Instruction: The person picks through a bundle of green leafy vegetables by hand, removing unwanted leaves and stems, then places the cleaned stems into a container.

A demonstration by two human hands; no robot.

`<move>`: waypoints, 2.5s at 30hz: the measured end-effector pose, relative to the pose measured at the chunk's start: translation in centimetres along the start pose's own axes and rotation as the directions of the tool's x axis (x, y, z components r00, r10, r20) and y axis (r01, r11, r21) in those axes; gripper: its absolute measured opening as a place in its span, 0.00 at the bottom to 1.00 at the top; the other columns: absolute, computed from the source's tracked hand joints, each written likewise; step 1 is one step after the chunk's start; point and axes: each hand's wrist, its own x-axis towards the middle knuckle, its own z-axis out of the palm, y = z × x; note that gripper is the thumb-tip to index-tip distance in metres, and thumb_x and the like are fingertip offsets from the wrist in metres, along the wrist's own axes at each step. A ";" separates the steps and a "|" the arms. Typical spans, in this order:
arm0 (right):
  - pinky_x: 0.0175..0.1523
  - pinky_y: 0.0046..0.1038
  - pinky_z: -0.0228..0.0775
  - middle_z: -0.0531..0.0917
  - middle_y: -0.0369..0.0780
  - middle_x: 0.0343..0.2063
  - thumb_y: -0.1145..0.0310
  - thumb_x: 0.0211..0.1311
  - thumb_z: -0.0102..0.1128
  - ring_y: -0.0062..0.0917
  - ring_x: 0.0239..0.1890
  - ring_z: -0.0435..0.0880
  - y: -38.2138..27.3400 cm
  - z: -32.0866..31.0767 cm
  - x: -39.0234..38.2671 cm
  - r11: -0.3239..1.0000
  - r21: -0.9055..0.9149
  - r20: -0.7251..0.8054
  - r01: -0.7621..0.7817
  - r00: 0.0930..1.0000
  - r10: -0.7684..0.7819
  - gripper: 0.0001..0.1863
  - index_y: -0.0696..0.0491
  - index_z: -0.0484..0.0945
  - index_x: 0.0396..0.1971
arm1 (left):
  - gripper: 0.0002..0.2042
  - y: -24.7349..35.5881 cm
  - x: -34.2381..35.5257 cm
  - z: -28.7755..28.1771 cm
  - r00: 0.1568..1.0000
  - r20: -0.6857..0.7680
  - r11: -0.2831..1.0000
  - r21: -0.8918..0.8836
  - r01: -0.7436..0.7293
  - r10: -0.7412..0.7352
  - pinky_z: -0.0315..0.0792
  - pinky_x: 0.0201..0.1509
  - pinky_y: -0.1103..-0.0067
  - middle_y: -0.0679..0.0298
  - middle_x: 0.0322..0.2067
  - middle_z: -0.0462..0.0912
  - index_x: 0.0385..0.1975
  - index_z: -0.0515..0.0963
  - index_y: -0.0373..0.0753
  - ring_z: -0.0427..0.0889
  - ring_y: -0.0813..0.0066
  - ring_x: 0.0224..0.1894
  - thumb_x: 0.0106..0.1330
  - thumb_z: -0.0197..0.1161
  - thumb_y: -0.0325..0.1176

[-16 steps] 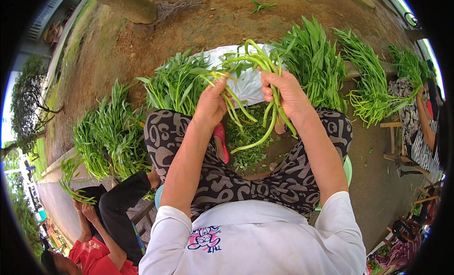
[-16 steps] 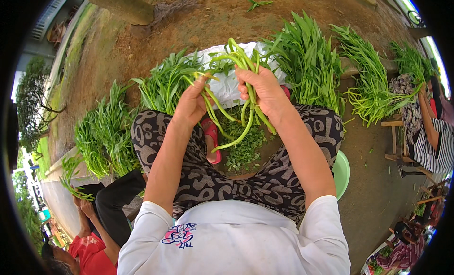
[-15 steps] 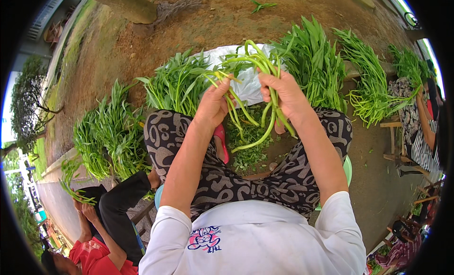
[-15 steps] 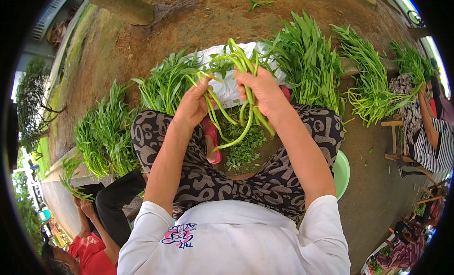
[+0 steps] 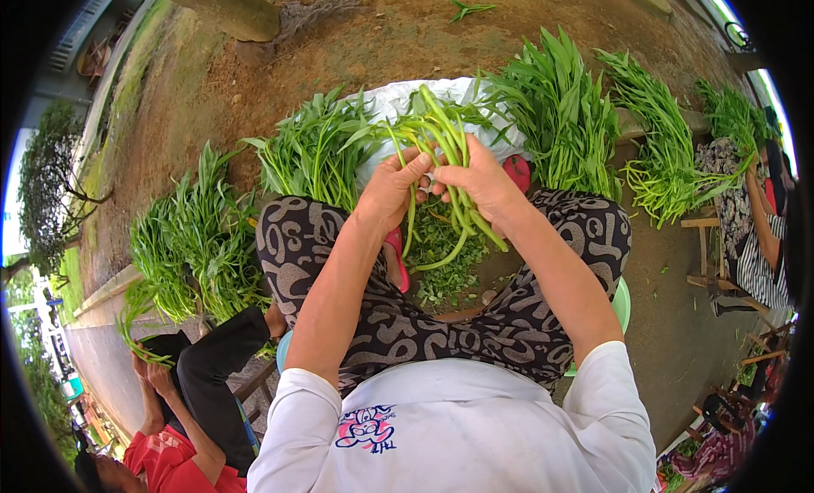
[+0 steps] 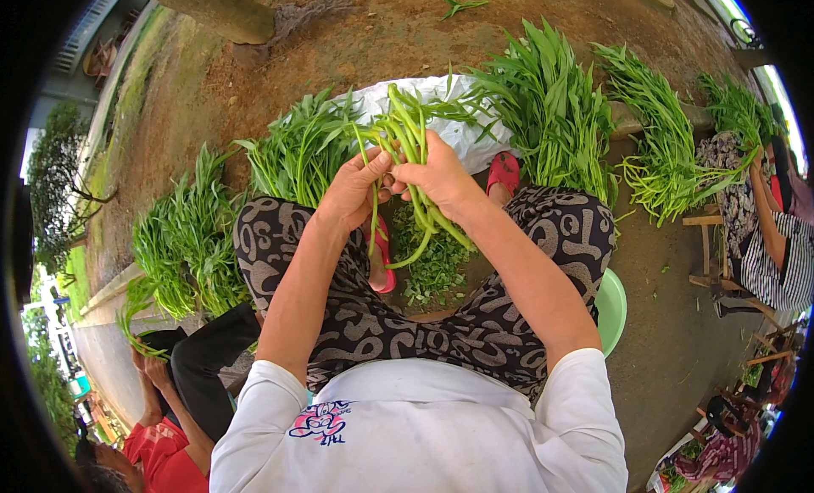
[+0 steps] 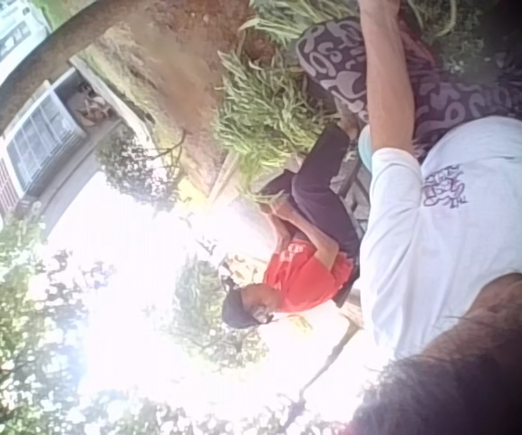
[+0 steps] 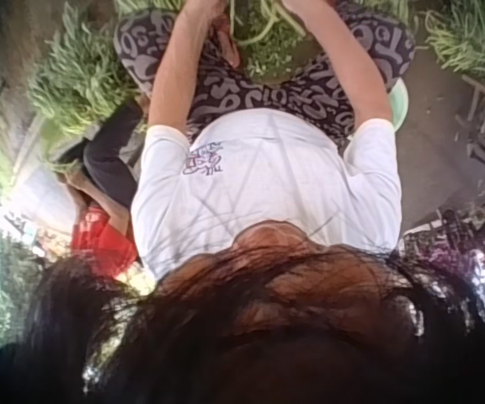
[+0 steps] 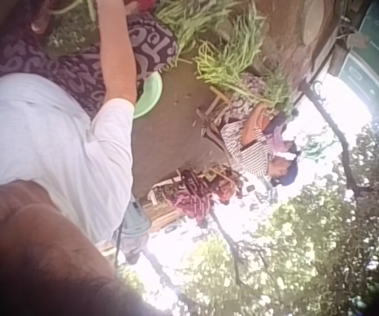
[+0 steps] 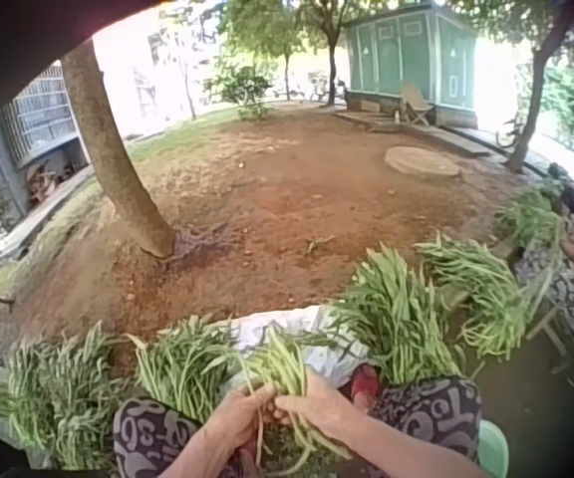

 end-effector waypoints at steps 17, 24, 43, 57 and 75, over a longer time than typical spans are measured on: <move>0.26 0.17 0.67 0.75 0.33 0.24 0.72 0.58 0.61 0.15 0.22 0.74 -3.2 -2.6 -0.5 0.973 0.232 -0.016 -0.017 1.000 0.022 0.18 0.61 0.71 0.47 | 0.17 0.9 -0.2 -0.2 0.996 -0.085 0.984 -0.179 -0.008 -0.008 0.74 0.56 0.65 0.58 0.51 0.72 0.57 0.68 0.34 0.75 0.61 0.55 0.69 0.52 0.28; 0.31 0.20 0.71 0.79 0.35 0.30 0.73 0.54 0.65 0.17 0.27 0.78 -0.8 -1.0 -0.3 0.989 0.148 0.011 0.007 1.000 -0.009 0.16 0.56 0.72 0.42 | 0.18 0.8 -0.1 -0.3 0.997 0.084 0.994 -0.106 0.010 -0.001 0.69 0.63 0.63 0.59 0.55 0.72 0.58 0.68 0.36 0.73 0.65 0.58 0.68 0.52 0.26; 0.36 0.21 0.72 0.76 0.35 0.34 0.75 0.54 0.61 0.18 0.31 0.76 -0.2 -1.0 0.0 0.996 0.090 -0.008 -0.006 1.000 0.007 0.19 0.56 0.69 0.46 | 0.18 0.9 -0.3 0.4 0.998 0.039 0.985 -0.164 0.057 -0.051 0.73 0.59 0.63 0.58 0.52 0.75 0.58 0.67 0.35 0.76 0.65 0.55 0.71 0.51 0.35; 0.37 0.23 0.71 0.76 0.35 0.37 0.71 0.56 0.61 0.19 0.33 0.77 1.3 -0.5 0.3 1.000 -0.001 0.013 0.006 1.000 -0.006 0.20 0.55 0.69 0.48 | 0.18 -0.1 0.5 -1.0 0.989 0.121 0.973 -0.207 0.106 -0.082 0.70 0.59 0.66 0.61 0.50 0.76 0.56 0.69 0.34 0.76 0.68 0.51 0.72 0.49 0.37; 0.34 0.25 0.73 0.72 0.35 0.33 0.74 0.54 0.59 0.20 0.32 0.75 -0.8 -1.7 0.2 0.996 -0.076 -0.097 0.036 0.994 -0.043 0.22 0.56 0.67 0.50 | 0.19 1.2 -0.2 -2.1 0.993 -0.106 0.996 -0.075 0.045 -0.053 0.77 0.40 0.74 0.63 0.48 0.78 0.59 0.67 0.36 0.79 0.77 0.40 0.71 0.51 0.37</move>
